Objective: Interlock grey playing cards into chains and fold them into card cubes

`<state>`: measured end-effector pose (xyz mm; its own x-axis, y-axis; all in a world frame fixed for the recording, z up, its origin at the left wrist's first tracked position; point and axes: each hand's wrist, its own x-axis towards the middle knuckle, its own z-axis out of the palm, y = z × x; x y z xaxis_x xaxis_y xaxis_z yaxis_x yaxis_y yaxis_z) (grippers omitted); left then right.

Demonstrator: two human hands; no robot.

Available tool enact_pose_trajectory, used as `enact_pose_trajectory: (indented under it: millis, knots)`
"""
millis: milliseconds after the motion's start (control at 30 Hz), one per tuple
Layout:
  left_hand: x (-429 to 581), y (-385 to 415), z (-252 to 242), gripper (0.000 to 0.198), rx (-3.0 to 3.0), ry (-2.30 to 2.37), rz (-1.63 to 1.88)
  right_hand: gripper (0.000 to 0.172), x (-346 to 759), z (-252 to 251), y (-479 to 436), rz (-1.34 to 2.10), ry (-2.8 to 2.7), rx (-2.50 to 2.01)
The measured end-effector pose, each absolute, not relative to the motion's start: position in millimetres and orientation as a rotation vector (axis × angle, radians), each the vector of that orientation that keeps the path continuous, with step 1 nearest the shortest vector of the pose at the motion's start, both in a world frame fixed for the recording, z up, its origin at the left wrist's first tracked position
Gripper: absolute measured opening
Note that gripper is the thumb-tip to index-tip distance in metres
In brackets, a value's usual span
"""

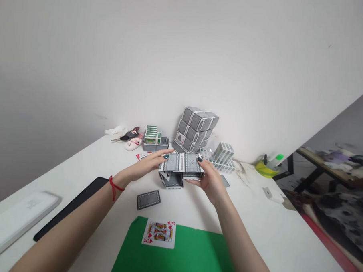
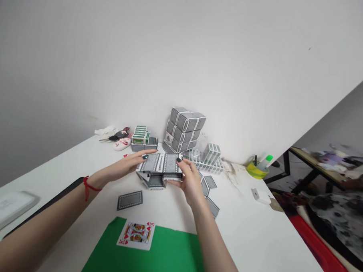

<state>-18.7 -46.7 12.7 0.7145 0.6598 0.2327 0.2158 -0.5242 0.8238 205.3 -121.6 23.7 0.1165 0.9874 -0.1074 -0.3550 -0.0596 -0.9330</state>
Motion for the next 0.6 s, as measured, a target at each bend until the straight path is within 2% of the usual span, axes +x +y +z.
enact_pose_trajectory:
  millis: [100, 267, 367, 433, 533, 600]
  knots:
    - [-13, -51, 14, 0.047, 1.976, 0.601, 0.768, 0.026, 202, 27, -124, 1.392, -0.721, -1.022]
    - [-9, -62, 23, 0.064, 1.933, 0.543, 0.995, 0.023, 200, 35, -129, 1.528, -0.67, -0.999]
    - [-8, -64, 27, 0.044, 1.977, 0.589, 1.055, 0.029, 201, 40, -131, 1.611, -0.704, -1.014]
    - [-7, -64, 29, 0.033, 1.977, 0.604, 1.043, 0.04, 202, 40, -132, 1.668, -0.784, -1.07]
    - [-6, -63, 29, 0.029, 1.888, 0.649, 1.019, 0.057, 203, 37, -132, 1.629, -0.916, -1.194]
    - [-4, -63, 29, 0.03, 1.815, 0.688, 0.977, 0.06, 204, 34, -132, 1.513, -0.973, -1.238]
